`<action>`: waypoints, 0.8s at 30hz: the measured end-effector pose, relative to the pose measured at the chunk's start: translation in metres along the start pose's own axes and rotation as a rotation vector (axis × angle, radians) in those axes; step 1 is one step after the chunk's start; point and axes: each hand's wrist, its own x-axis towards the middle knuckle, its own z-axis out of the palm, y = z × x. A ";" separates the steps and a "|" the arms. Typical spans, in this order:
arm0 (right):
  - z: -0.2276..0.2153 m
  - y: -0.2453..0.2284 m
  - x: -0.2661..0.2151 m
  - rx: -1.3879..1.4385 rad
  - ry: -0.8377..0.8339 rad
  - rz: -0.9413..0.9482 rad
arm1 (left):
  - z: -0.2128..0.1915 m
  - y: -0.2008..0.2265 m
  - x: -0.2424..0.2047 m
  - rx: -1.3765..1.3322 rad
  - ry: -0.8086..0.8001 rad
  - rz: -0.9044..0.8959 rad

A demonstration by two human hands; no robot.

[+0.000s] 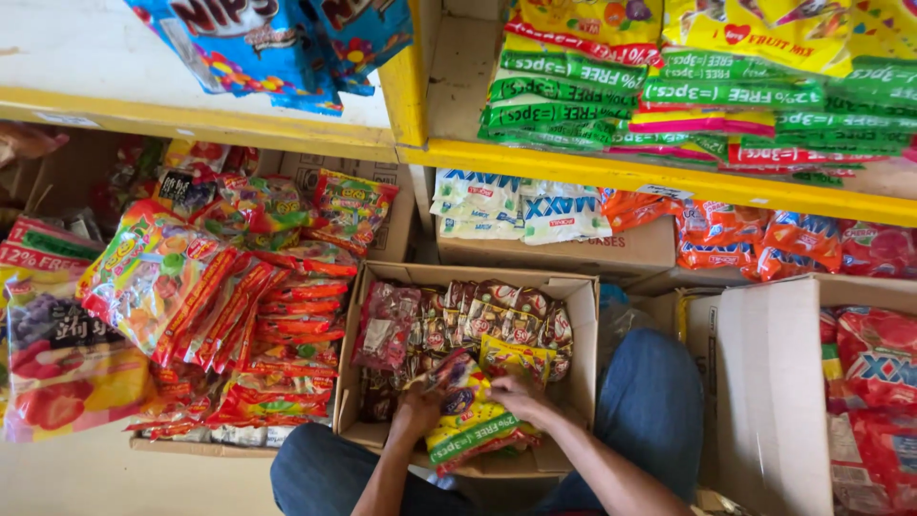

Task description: Organizing and stocking various snack and candy bags from boxes onto grocery store shelves.

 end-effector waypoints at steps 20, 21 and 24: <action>-0.002 0.031 0.007 -0.223 0.121 -0.337 | -0.049 0.127 -0.048 -0.174 0.138 0.112; 0.001 0.040 0.017 -0.121 0.144 -0.414 | -0.068 0.152 -0.054 -0.228 0.163 0.220; 0.001 0.018 0.002 0.524 0.031 -0.326 | -0.097 0.177 -0.053 -0.445 0.027 0.221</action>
